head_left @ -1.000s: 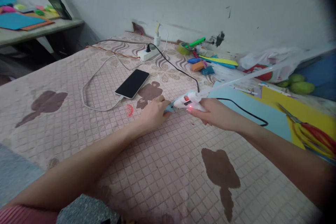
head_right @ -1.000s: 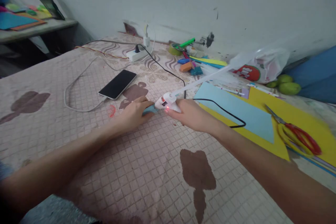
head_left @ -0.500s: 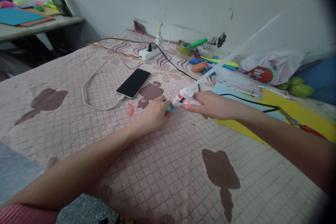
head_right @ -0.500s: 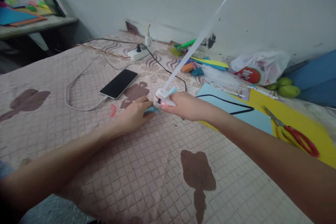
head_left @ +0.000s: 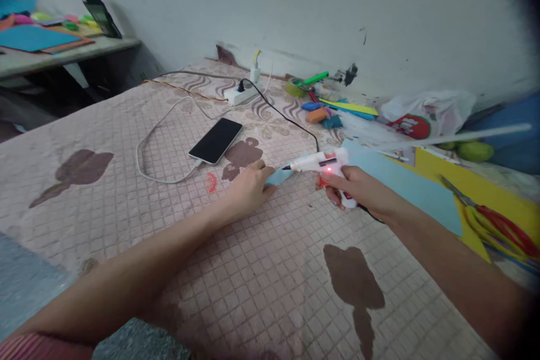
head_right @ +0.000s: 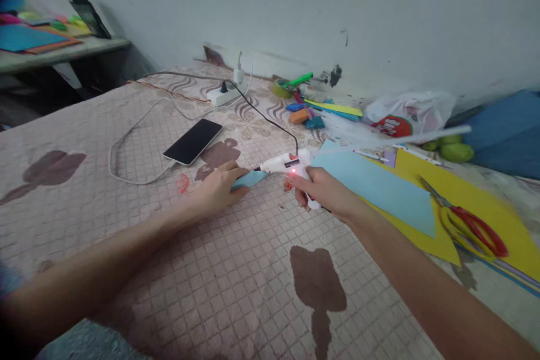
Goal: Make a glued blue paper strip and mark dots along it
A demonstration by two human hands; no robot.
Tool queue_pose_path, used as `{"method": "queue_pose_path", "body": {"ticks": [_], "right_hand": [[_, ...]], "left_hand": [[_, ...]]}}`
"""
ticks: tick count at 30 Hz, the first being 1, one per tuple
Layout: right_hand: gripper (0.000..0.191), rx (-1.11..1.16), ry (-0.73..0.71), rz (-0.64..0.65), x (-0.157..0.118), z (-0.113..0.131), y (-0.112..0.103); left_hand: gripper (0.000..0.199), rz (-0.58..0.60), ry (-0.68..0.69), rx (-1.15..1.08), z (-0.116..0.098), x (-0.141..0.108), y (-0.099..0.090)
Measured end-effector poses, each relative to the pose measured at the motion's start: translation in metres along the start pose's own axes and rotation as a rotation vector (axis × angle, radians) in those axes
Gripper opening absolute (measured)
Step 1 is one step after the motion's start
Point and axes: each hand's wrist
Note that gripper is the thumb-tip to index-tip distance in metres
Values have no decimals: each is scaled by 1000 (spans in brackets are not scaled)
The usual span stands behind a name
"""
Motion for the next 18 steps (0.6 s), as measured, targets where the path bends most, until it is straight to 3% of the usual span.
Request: {"method": "queue_pose_path", "body": {"ticks": [5,13,18], "right_hand": [[35,266,-26,-36,-22,-25,6],[31,517,-41,-52,-42,-53,19],[29,812,-73,-98,-42,-61,23]], "left_hand": [[37,-27,-30,-5,0,-1,0],[23,-63,-36,142,-3,2,-2],[20,-51,-92,-142,6,11,-10]]}}
Point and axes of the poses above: each hand's wrist, its own x-axis towards the middle knuckle, its own y-axis out of the palm, z = x × y, and after that the axes turned 4 degrees about x, right-handed
